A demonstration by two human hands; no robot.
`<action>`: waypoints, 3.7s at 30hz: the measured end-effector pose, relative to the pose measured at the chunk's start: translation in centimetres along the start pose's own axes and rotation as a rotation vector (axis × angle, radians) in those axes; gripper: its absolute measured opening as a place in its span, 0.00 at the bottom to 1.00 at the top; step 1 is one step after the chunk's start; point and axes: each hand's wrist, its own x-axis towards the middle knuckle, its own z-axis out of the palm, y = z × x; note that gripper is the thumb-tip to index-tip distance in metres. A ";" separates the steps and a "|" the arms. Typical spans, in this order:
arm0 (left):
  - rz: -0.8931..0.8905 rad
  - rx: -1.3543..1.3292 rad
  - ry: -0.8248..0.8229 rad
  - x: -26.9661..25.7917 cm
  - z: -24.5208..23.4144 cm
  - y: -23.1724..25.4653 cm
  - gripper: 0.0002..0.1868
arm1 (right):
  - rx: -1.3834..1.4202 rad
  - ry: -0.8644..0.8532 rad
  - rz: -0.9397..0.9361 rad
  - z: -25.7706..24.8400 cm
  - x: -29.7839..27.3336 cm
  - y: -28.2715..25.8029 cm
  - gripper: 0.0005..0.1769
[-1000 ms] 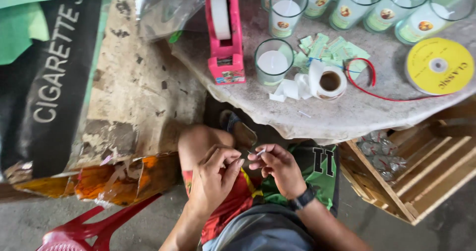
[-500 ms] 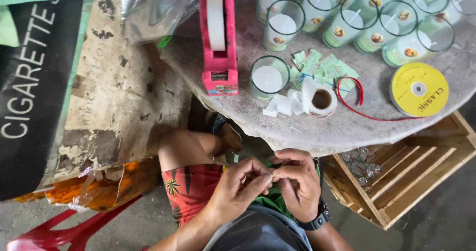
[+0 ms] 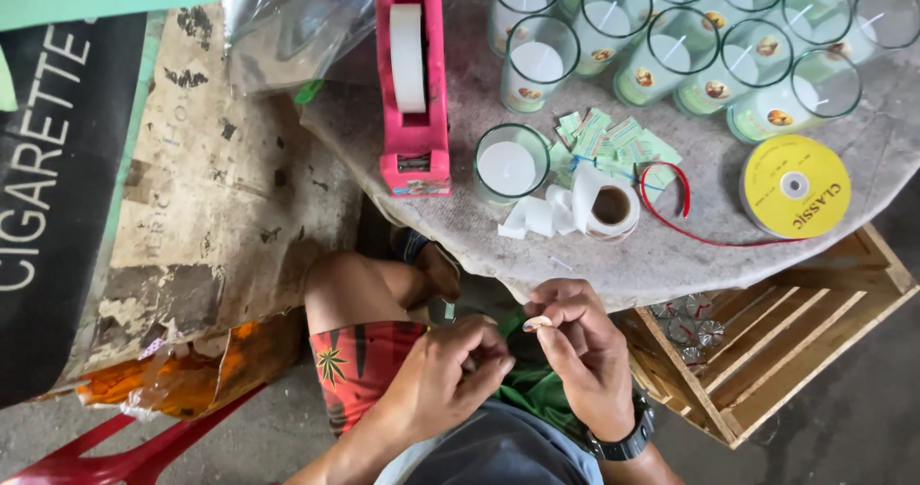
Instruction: Applying small labels to glass candle jars and using a tape dispenser at a workstation.
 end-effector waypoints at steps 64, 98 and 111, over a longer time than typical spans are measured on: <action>0.176 -0.017 0.467 7.1 -2.6 5.4 0.04 | 0.574 -0.075 -0.143 0.6 8.8 1.0 0.35; 0.118 0.023 0.252 7.5 -3.1 4.5 0.20 | 0.497 -0.014 -0.086 1.3 6.5 -2.6 0.48; -0.029 -0.219 0.097 8.4 -3.9 3.7 0.24 | 0.276 -0.120 -0.117 0.9 6.8 -3.3 0.42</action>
